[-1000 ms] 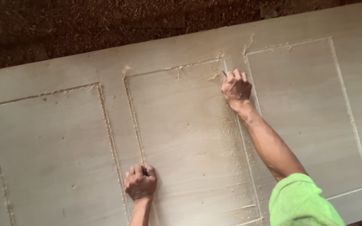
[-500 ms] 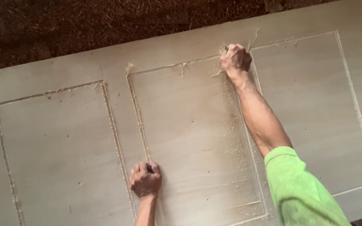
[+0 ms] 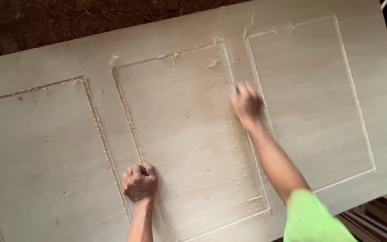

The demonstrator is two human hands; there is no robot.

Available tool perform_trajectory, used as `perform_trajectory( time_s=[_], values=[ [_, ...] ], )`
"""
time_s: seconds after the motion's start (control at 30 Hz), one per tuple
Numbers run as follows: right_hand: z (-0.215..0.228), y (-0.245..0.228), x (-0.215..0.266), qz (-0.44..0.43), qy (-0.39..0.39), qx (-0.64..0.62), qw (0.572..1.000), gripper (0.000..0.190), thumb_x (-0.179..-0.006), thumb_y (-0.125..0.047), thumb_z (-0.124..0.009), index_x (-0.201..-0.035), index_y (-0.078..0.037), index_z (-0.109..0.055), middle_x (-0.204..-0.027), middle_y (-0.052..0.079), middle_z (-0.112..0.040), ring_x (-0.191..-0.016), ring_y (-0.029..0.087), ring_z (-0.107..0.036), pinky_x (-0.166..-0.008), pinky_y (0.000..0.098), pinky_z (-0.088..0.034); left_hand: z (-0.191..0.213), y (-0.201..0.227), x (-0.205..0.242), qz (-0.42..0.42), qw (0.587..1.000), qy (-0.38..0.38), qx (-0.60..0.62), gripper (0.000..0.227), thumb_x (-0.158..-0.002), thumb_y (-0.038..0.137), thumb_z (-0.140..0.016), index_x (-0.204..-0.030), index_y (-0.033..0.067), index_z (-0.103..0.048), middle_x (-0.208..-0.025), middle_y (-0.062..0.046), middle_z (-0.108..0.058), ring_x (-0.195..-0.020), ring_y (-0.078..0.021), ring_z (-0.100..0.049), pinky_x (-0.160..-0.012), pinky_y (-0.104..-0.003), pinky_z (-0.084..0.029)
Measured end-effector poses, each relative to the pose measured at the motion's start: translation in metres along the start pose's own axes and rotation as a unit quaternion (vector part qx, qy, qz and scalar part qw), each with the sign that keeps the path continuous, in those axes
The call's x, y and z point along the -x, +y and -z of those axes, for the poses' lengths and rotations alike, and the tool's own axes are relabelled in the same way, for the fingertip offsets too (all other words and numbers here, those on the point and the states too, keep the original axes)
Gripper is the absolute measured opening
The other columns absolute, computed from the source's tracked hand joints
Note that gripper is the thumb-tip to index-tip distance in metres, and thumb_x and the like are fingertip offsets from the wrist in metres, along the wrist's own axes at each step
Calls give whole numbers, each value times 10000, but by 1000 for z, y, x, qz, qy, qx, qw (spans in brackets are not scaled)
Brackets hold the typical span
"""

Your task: The person cleans the carved grooves of a wooden door using a small handheld tool to remove sawdust and debris.

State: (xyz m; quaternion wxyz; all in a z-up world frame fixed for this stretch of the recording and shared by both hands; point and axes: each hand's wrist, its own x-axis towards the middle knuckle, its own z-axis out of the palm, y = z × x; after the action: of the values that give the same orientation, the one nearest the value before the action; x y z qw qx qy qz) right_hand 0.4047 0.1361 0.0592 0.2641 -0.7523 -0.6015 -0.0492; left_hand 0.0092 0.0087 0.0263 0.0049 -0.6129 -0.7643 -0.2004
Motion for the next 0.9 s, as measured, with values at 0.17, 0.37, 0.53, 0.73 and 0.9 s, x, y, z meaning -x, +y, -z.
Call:
perform_trajectory(
  time_s=[0.17,0.37,0.53,0.73,0.9],
  values=[
    [-17,-6,-70,-49,-59,36,996,188,-938,-255,-640,-897,-89,-718,-900,155,-717,-762,396,-690,-672,502,-572,-2,-1,0,-12,1000,3,15,238,-859,305,-672,-703,146,-586,-799,-50,-639,-778,-309,-634,-655,-472,-531],
    [95,6,167,-82,-148,39,985,210,-1023,-262,-618,-912,-99,-689,-825,92,-662,-681,279,-623,-595,433,-517,-6,-4,3,-7,999,1,36,239,-877,285,-660,-695,152,-583,-810,-34,-652,-776,-302,-637,-648,-472,-523],
    [122,1,231,-54,-20,58,997,98,-934,-197,-668,-899,-107,-682,-835,111,-649,-783,350,-645,-662,474,-534,-8,-6,4,-18,1000,4,14,241,-887,293,-665,-705,155,-588,-822,-45,-651,-795,-308,-641,-649,-478,-516],
    [37,7,79,-74,-12,-1,997,200,-990,-266,-613,-909,-96,-680,-869,117,-690,-718,366,-660,-594,498,-522,-12,-12,8,-35,999,14,33,230,-916,295,-659,-746,148,-606,-852,-48,-659,-825,-314,-645,-681,-480,-526],
    [90,21,185,-130,-135,-36,982,295,-1066,-299,-573,-833,-121,-602,-686,80,-583,-588,261,-564,-513,432,-489,-13,-15,7,-43,998,15,40,228,-921,303,-670,-765,145,-617,-851,-54,-661,-826,-312,-641,-694,-484,-529]
  ],
)
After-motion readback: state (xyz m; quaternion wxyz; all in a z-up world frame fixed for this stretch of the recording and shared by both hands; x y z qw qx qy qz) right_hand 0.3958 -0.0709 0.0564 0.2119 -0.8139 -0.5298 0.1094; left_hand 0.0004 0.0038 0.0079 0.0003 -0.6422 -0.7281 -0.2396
